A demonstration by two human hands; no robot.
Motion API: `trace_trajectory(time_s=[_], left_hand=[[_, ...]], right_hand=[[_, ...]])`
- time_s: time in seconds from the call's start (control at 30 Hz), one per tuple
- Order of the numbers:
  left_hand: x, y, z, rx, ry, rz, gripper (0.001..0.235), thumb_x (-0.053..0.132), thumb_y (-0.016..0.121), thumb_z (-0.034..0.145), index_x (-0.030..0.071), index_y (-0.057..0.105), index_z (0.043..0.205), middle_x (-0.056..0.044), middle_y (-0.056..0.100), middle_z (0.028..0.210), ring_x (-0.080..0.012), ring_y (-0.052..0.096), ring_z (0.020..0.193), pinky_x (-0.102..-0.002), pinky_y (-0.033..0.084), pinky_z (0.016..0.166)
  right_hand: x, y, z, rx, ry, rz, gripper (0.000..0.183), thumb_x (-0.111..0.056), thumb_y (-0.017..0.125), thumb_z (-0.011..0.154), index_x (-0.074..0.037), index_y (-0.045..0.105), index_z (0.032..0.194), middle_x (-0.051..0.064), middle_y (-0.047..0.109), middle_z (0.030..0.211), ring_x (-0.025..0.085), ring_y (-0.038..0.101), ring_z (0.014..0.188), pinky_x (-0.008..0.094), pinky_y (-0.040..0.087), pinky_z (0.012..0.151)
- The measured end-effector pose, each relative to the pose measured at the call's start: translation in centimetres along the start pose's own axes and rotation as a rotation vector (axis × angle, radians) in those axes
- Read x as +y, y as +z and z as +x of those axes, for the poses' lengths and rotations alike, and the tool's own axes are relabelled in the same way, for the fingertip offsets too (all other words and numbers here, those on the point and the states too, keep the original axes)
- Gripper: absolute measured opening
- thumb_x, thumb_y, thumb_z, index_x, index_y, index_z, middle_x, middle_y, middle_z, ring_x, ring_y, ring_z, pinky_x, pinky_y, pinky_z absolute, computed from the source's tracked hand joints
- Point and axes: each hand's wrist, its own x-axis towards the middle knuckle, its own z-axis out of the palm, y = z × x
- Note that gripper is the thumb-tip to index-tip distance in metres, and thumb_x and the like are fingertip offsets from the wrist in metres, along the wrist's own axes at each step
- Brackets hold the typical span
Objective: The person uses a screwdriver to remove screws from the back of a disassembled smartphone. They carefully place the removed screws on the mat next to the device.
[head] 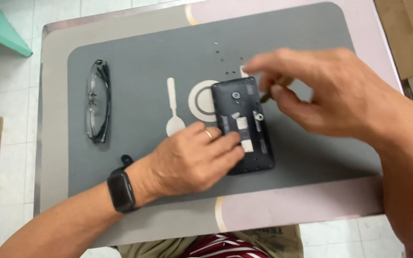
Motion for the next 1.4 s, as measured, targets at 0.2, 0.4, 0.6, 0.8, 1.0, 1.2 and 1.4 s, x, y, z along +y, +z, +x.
trace_trajectory(time_s=[0.2,0.4,0.6,0.8,1.0,1.2,1.4], left_hand=[[1.7,0.0,-0.3,0.061,-0.009,0.057,0.02,0.003,0.054,0.114,0.0,0.069,0.101,-0.016,0.067,0.095,-0.0211,0.045,0.065,-0.035,0.033,0.059],[1.9,0.9,-1.1,0.067,-0.028,0.03,0.024,0.007,0.06,0.113,0.009,0.068,0.09,-0.011,0.067,0.097,-0.0196,0.047,0.065,-0.034,0.033,0.061],[1.5,1.1,-1.5,0.075,-0.026,0.016,0.025,-0.001,0.059,0.108,0.008,0.062,0.084,-0.008,0.058,0.088,-0.018,0.038,0.063,-0.033,0.027,0.06],[1.8,0.8,-1.4,0.056,0.003,-0.026,0.027,0.003,0.061,0.114,0.006,0.065,0.087,-0.01,0.06,0.089,-0.0199,0.046,0.064,-0.034,0.031,0.061],[2.3,0.8,-1.4,0.036,0.017,-0.042,0.024,0.004,0.054,0.111,0.003,0.071,0.093,-0.018,0.069,0.101,-0.0222,0.051,0.067,-0.035,0.036,0.064],[2.2,0.6,-1.3,0.02,0.022,-0.05,0.024,0.004,0.055,0.112,0.003,0.071,0.094,-0.017,0.069,0.1,-0.0225,0.052,0.067,-0.035,0.036,0.063],[2.2,0.7,-1.4,0.028,0.014,-0.029,0.024,0.002,0.057,0.109,0.005,0.067,0.088,-0.014,0.066,0.095,-0.0198,0.046,0.064,-0.033,0.033,0.062]], right_hand=[[0.5,1.0,-0.9,-0.005,0.069,-0.21,0.04,-0.005,0.069,0.105,-0.017,0.066,0.143,-0.008,0.073,0.096,0.022,0.061,0.064,0.038,0.047,0.059],[1.0,1.5,-0.9,0.118,0.117,-0.183,0.035,-0.008,0.084,0.104,-0.014,0.071,0.136,-0.002,0.081,0.102,0.015,0.078,0.092,0.033,0.054,0.08],[0.4,1.2,-0.9,0.053,0.148,0.005,0.041,0.009,0.064,0.095,-0.011,0.07,0.13,-0.002,0.08,0.104,0.011,0.079,0.089,0.027,0.058,0.089],[1.4,1.8,-1.5,0.146,0.102,-0.227,0.031,-0.008,0.087,0.105,-0.013,0.072,0.132,-0.005,0.079,0.09,0.012,0.073,0.078,0.031,0.052,0.068],[0.0,1.2,-1.1,0.037,0.074,-0.108,0.034,0.002,0.071,0.097,-0.012,0.07,0.128,-0.002,0.08,0.105,0.016,0.075,0.085,0.032,0.056,0.078],[0.7,1.8,-1.5,0.133,-0.001,-0.315,0.02,-0.01,0.088,0.107,-0.011,0.074,0.121,-0.004,0.07,0.08,0.019,0.07,0.075,0.036,0.05,0.065],[-0.1,1.1,-1.3,-0.008,0.069,-0.182,0.036,-0.002,0.069,0.1,-0.018,0.065,0.132,-0.005,0.078,0.098,0.018,0.071,0.077,0.036,0.053,0.069]])
